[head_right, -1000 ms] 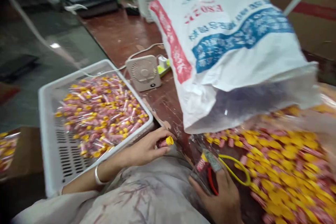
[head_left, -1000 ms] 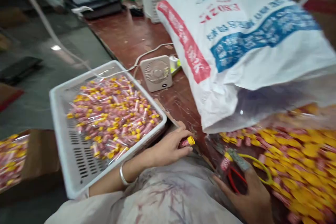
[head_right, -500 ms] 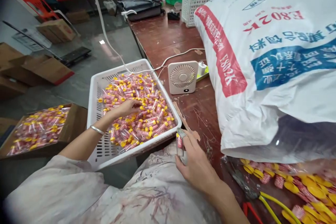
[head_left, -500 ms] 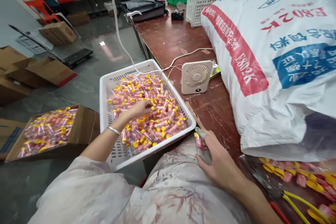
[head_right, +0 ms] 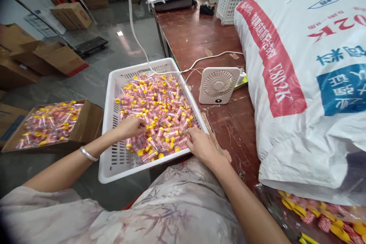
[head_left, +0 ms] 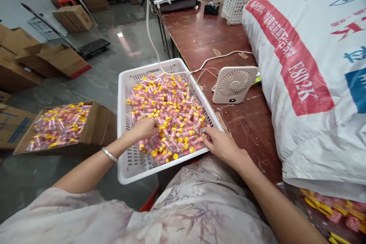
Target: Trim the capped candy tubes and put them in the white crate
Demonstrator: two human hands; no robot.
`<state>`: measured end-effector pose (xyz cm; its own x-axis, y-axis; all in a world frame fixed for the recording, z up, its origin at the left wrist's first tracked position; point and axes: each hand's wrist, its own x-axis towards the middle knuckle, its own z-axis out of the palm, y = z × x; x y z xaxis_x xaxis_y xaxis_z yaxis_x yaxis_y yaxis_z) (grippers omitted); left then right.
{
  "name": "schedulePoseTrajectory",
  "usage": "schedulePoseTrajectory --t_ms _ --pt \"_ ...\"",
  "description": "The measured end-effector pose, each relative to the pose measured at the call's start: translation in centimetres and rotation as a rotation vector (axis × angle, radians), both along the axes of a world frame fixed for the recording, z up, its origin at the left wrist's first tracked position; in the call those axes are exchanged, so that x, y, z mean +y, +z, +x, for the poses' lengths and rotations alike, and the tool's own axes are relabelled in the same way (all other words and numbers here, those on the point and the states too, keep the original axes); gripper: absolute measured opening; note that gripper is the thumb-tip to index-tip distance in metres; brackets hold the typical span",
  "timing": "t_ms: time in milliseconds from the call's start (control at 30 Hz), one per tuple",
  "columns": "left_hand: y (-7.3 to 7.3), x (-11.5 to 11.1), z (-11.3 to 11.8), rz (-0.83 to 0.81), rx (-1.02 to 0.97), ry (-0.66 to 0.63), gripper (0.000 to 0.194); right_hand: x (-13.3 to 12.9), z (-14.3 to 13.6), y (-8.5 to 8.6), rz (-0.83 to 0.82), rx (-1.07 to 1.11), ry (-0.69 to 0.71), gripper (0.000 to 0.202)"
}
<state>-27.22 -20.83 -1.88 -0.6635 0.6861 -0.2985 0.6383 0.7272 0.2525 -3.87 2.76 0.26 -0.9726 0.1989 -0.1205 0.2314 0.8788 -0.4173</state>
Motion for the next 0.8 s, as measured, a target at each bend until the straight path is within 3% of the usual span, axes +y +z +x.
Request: schedulePoseTrajectory --t_ms 100,167,300,433,633,800 --pt "-1.4 -0.7 0.9 -0.012 0.005 0.032 0.014 0.4 -0.3 -0.4 0.018 -0.018 -0.003 0.007" --pt "-1.5 -0.7 1.1 0.015 -0.006 0.039 0.015 0.6 -0.3 -0.6 0.057 -0.006 -0.007 0.004" --pt "0.4 -0.3 1.4 0.116 -0.141 -0.027 0.021 0.7 0.4 -0.7 0.161 0.031 0.020 0.009" --pt "2.9 1.0 4.5 0.242 -0.359 -0.164 0.027 0.6 1.0 -0.2 0.149 0.088 0.019 0.010" --pt "4.6 3.2 13.1 0.497 -0.692 -0.278 0.023 -1.0 3.8 1.9 -0.237 0.265 -0.044 0.021" --pt "4.2 3.8 17.6 0.442 -0.765 -0.296 0.018 -3.4 8.1 2.5 -0.587 0.084 -0.167 0.022"
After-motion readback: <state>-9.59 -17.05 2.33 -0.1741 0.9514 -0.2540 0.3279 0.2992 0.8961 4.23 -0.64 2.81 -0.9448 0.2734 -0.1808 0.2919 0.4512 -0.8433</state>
